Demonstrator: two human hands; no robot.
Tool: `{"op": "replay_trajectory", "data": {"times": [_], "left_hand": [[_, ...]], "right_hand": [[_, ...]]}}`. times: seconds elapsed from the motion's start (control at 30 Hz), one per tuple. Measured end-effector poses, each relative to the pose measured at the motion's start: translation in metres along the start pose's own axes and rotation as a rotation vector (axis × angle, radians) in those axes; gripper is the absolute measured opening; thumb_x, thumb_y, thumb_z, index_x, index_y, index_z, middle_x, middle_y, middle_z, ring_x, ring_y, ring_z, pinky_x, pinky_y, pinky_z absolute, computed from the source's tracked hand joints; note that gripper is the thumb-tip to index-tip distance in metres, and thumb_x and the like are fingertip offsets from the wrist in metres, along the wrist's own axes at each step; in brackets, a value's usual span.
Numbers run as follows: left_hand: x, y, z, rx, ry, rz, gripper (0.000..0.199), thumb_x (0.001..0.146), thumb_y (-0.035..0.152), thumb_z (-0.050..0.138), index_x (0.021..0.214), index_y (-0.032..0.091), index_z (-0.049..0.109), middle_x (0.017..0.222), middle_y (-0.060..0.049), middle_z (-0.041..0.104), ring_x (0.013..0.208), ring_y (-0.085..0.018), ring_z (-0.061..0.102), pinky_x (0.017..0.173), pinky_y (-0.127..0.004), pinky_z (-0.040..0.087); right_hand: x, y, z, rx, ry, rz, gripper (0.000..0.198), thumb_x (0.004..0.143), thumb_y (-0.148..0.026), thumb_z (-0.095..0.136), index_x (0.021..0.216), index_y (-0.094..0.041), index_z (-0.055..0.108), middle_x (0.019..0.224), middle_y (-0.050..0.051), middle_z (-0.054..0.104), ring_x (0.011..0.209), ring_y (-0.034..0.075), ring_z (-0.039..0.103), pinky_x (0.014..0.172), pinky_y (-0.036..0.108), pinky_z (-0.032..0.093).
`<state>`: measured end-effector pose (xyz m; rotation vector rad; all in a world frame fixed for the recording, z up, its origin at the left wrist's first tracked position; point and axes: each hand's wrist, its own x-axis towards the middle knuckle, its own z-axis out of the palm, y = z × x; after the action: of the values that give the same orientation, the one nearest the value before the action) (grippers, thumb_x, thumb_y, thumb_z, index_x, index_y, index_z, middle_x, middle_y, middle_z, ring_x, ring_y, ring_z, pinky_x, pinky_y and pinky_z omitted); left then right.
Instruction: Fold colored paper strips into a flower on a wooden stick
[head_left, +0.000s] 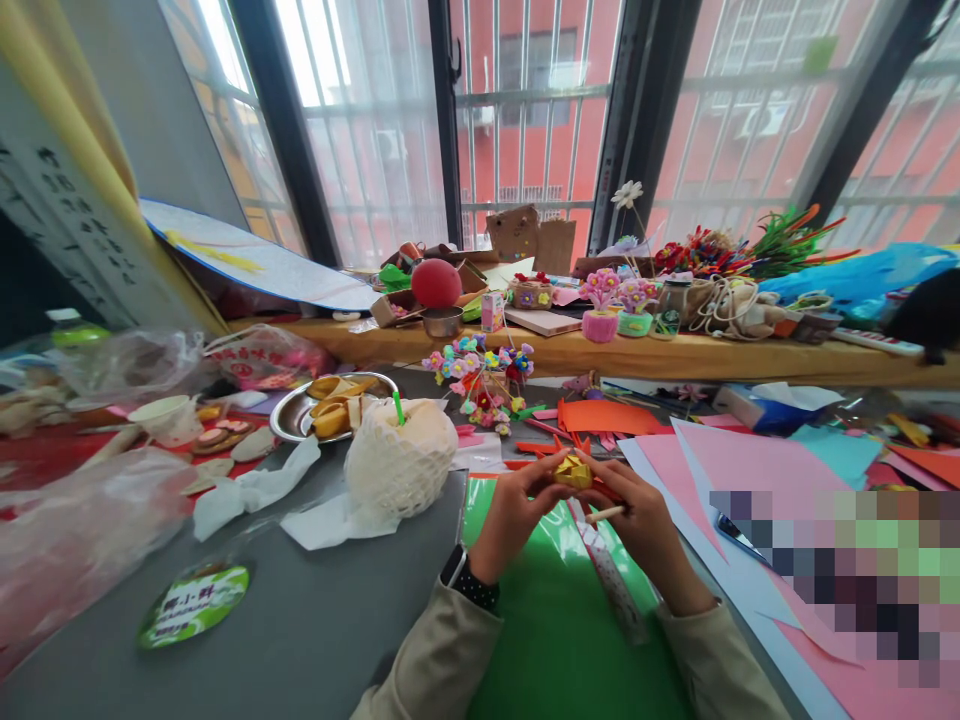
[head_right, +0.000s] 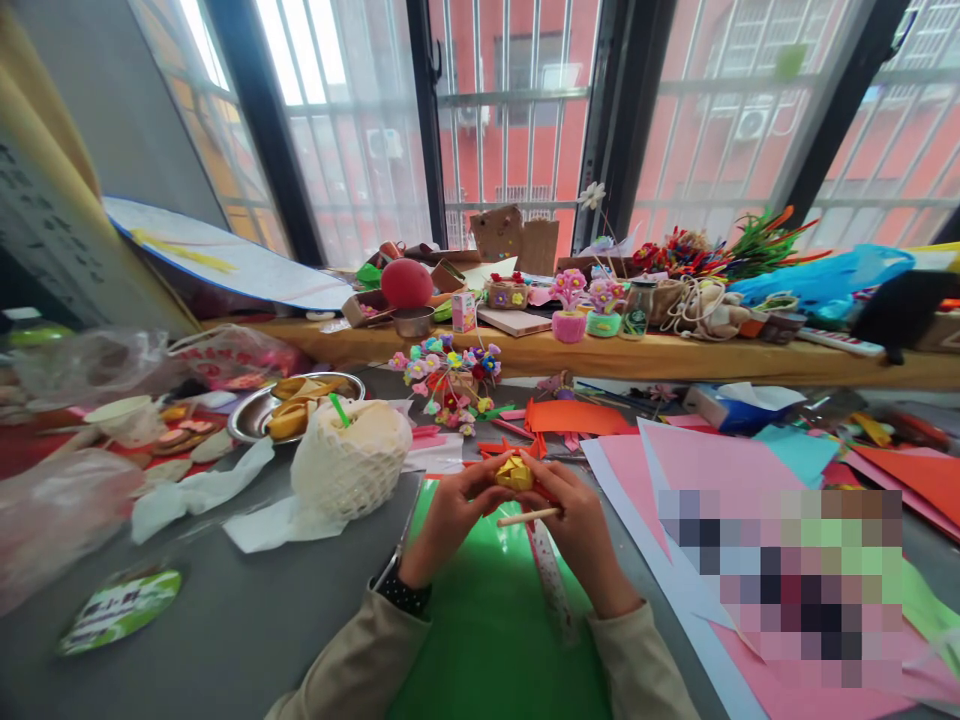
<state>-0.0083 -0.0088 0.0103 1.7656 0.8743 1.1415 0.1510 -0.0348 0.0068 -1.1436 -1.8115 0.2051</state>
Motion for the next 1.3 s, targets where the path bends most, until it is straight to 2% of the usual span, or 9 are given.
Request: {"op": "replay_trajectory", "data": {"times": [0.13,0.27,0.5,0.7,0.8,0.9,1.03,1.2,1.3], "left_hand": [[0.003,0.000,-0.001,-0.158,0.020,-0.066,0.060,0.069,0.035,0.056,0.123,0.020,0.034,0.061,0.002,0.059,0.055,-0.009,0.051,0.055,-0.018,0.041],[0.007,0.000,-0.002,-0.512,0.037,-0.154,0.086,0.061,0.031,0.065,0.129,0.022,0.014,0.076,-0.003,0.062,0.062,-0.011,0.057,0.057,-0.021,0.043],[0.002,0.000,-0.005,-0.805,-0.244,-0.265,0.054,0.062,0.021,0.065,0.112,0.021,0.046,0.106,-0.009,0.055,0.089,-0.020,0.056,0.071,-0.029,0.045],[0.001,-0.002,0.000,-0.963,-0.213,-0.280,0.044,0.062,0.017,0.066,0.103,0.020,0.051,0.100,-0.006,0.059,0.086,-0.019,0.057,0.072,-0.031,0.045],[0.000,0.005,0.001,-0.980,-0.240,-0.278,0.040,0.065,0.026,0.063,0.102,0.019,0.051,0.099,-0.007,0.059,0.084,-0.019,0.058,0.067,-0.028,0.046],[-0.001,0.011,0.002,-1.040,-0.295,-0.316,0.044,0.071,0.047,0.048,0.105,0.020,0.049,0.105,-0.008,0.056,0.089,-0.023,0.055,0.065,-0.032,0.047],[0.000,0.008,0.005,-1.061,-0.190,-0.406,0.027,0.076,0.035,0.048,0.097,0.018,0.052,0.098,-0.006,0.058,0.083,-0.017,0.057,0.067,-0.028,0.046],[0.001,0.006,0.008,-1.152,-0.109,-0.382,0.024,0.075,0.026,0.052,0.096,0.016,0.052,0.092,-0.006,0.060,0.081,-0.016,0.058,0.071,-0.026,0.044],[0.001,0.007,0.007,-1.191,-0.002,-0.437,0.023,0.074,0.024,0.052,0.096,0.018,0.052,0.086,-0.003,0.061,0.077,-0.014,0.059,0.064,-0.021,0.045]], "right_hand": [[0.001,-0.002,0.000,0.002,0.028,0.011,0.036,0.077,-0.026,0.049,0.113,-0.022,0.050,0.091,0.006,0.058,0.079,0.016,0.056,0.067,0.025,0.046],[0.001,-0.005,-0.005,0.039,0.070,0.052,0.036,0.077,-0.027,0.050,0.112,-0.023,0.050,0.090,0.004,0.057,0.078,0.016,0.055,0.066,0.025,0.046],[0.001,-0.010,-0.007,0.166,-0.013,0.038,0.034,0.075,-0.027,0.052,0.109,-0.025,0.053,0.089,0.004,0.053,0.075,0.014,0.054,0.064,0.024,0.046],[0.001,-0.006,-0.003,0.109,0.026,-0.016,0.035,0.075,-0.027,0.051,0.110,-0.028,0.053,0.092,0.004,0.045,0.070,0.013,0.048,0.062,0.026,0.045],[0.001,-0.004,-0.003,0.076,0.074,-0.028,0.034,0.076,-0.026,0.049,0.111,-0.029,0.052,0.092,0.004,0.044,0.069,0.013,0.046,0.062,0.027,0.044],[0.001,-0.004,-0.004,0.055,0.056,-0.027,0.035,0.076,-0.024,0.049,0.111,-0.029,0.052,0.092,0.004,0.044,0.070,0.013,0.046,0.063,0.027,0.044],[0.001,-0.007,0.000,0.080,-0.041,-0.012,0.037,0.076,-0.022,0.049,0.112,-0.029,0.050,0.095,0.004,0.042,0.075,0.014,0.048,0.066,0.027,0.044],[0.002,-0.009,0.002,0.080,0.042,0.017,0.041,0.075,-0.030,0.051,0.116,-0.026,0.044,0.096,0.005,0.043,0.084,0.017,0.047,0.067,0.027,0.044],[0.003,-0.008,0.000,0.064,0.061,0.048,0.042,0.079,-0.041,0.041,0.116,-0.023,0.042,0.092,0.005,0.047,0.074,0.016,0.048,0.062,0.027,0.042]]}}
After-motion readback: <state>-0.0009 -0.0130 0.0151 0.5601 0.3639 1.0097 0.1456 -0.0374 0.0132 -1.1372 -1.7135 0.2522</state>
